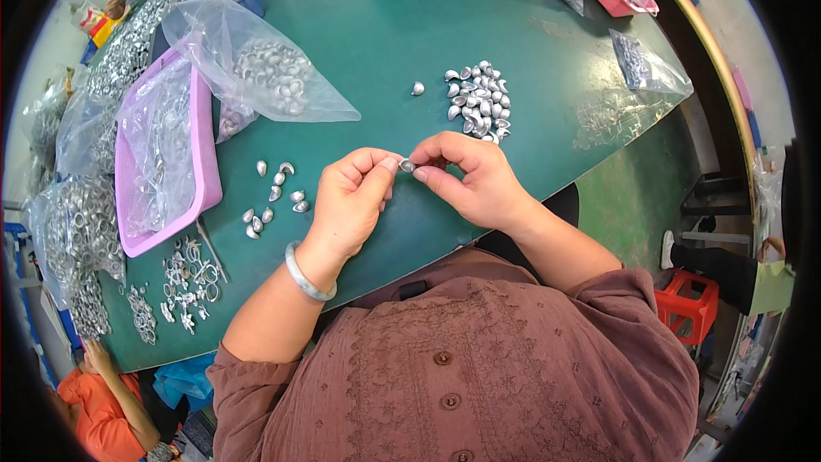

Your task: The person handles small metal components on a table, picking them up individually to check their orientation or quality, and then places them into sorted groups or containers.

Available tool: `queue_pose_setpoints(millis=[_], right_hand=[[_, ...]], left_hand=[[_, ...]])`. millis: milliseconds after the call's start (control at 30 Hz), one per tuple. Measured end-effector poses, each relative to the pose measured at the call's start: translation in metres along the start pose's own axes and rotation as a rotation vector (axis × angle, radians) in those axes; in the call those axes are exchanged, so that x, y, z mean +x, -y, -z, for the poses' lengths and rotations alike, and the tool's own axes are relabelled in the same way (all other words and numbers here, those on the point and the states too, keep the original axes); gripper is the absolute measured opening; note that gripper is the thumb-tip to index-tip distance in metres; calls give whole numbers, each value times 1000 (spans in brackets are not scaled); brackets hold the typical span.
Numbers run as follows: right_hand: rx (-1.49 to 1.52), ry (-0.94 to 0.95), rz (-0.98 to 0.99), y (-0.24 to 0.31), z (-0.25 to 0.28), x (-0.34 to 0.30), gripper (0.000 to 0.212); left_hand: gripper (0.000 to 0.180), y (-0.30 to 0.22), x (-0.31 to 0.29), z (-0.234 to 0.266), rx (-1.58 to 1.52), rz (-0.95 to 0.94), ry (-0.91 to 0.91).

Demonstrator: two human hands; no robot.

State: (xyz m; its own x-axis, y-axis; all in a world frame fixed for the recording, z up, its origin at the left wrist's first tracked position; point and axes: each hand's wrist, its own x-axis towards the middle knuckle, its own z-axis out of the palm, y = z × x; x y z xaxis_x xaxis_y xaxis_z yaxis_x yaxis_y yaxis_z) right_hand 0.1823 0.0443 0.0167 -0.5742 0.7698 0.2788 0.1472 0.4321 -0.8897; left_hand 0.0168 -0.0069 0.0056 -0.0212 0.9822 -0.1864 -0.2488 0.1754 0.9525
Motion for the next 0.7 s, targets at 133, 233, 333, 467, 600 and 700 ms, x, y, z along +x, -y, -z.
queue_pose_setpoints(millis=[133,233,333,467,600,700], right_hand=[[81,30,-8,-2,0,-1,12],[65,24,-21,-4,-1,-1,12],[274,7,-198,-4,-2,-2,11],[480,13,-319,-4,-1,1,10],[383,-2,-263,-6,-4,1,11],[132,68,-95,2,4,10,11]], left_hand=[[14,1,0,0,52,-6,-25],[14,-1,-1,0,33,14,-16],[15,-2,0,3,-41,57,24],[17,-4,1,6,-208,159,63],[15,-1,0,-1,-266,172,88],[16,2,3,3,-269,184,125]])
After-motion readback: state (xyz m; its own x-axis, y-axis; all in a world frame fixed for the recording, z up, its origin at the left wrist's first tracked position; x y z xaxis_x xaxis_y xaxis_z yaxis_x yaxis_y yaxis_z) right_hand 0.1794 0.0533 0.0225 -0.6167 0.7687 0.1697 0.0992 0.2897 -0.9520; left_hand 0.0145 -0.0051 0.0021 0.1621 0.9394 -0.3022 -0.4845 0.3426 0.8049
